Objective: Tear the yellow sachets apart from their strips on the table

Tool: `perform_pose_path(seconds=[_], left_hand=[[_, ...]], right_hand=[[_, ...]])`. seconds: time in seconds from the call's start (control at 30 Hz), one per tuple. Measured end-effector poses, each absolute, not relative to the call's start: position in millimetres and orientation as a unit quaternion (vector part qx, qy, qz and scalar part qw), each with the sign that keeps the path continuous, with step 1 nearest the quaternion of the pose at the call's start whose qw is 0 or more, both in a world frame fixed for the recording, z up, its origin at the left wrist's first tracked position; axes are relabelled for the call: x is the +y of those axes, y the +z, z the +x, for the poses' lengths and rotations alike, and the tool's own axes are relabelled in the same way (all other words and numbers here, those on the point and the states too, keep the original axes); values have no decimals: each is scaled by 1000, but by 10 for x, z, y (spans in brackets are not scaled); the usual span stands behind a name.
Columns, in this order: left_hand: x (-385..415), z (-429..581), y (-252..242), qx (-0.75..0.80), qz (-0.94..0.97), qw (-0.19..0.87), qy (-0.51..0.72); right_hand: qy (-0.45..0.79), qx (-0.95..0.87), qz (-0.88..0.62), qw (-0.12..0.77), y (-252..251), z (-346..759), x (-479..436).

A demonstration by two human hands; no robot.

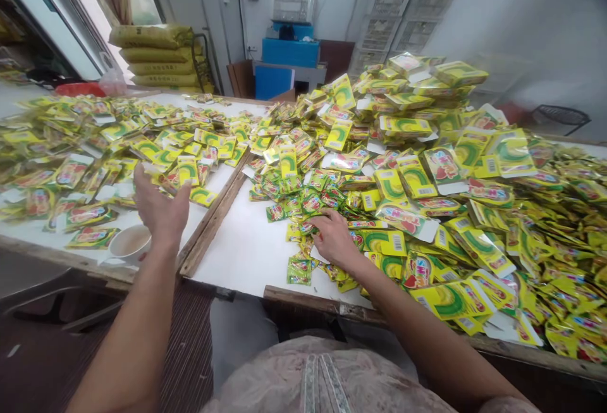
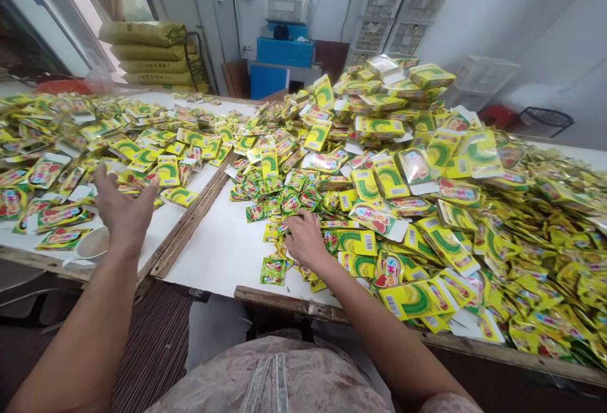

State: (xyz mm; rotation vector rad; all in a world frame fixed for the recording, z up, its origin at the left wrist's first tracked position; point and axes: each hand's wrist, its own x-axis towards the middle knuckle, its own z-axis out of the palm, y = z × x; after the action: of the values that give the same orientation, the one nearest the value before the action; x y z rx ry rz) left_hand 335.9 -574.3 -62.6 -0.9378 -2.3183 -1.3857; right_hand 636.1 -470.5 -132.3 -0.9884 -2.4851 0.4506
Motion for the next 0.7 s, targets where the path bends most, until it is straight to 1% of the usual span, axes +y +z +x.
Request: perform_pose_path(seconds=[0.03,0.07,0.13,0.2,0.3,0.37,0.47,0.57,0.63,0.7], left_hand=[[-5698,3404,-630,-812,-326,163,-455],[-5650,3508,-682,-824,-341,149,-428],[-5543,3836,-895,-840,-402,40,-362],[-5415,4223,-1172,-841,-448,-73,-295],[-5199,4694,-1495,-832,-490,-115,-234],[-5077,4868,-1598,-818,-513,-137,-221],[-5000,4935,-1652,-796,-507,-194,-268],[-5067,4868,-1687,-780,-481,-231,-326],[-5176,4813,-1708,-756,-450,-280,-386],[-5313,4785,-1706,-691,-396,-372,-476]], right_hand=[[139,-910,-346,181,-1342,6347,-4632],[124,-921,-335,159,-1371,6326,-4571],[113,-925,-328,155,-1444,6275,-4485],[115,-913,-342,190,-1505,6243,-4451],[140,-877,-380,259,-1517,6262,-4480],[187,-846,-404,293,-1479,6312,-4525],[294,-789,-439,312,-1403,6400,-4579],[370,-746,-461,305,-1342,6454,-4604],[383,-743,-462,297,-1319,6449,-4627],[369,-759,-444,303,-1317,6405,-4670]])
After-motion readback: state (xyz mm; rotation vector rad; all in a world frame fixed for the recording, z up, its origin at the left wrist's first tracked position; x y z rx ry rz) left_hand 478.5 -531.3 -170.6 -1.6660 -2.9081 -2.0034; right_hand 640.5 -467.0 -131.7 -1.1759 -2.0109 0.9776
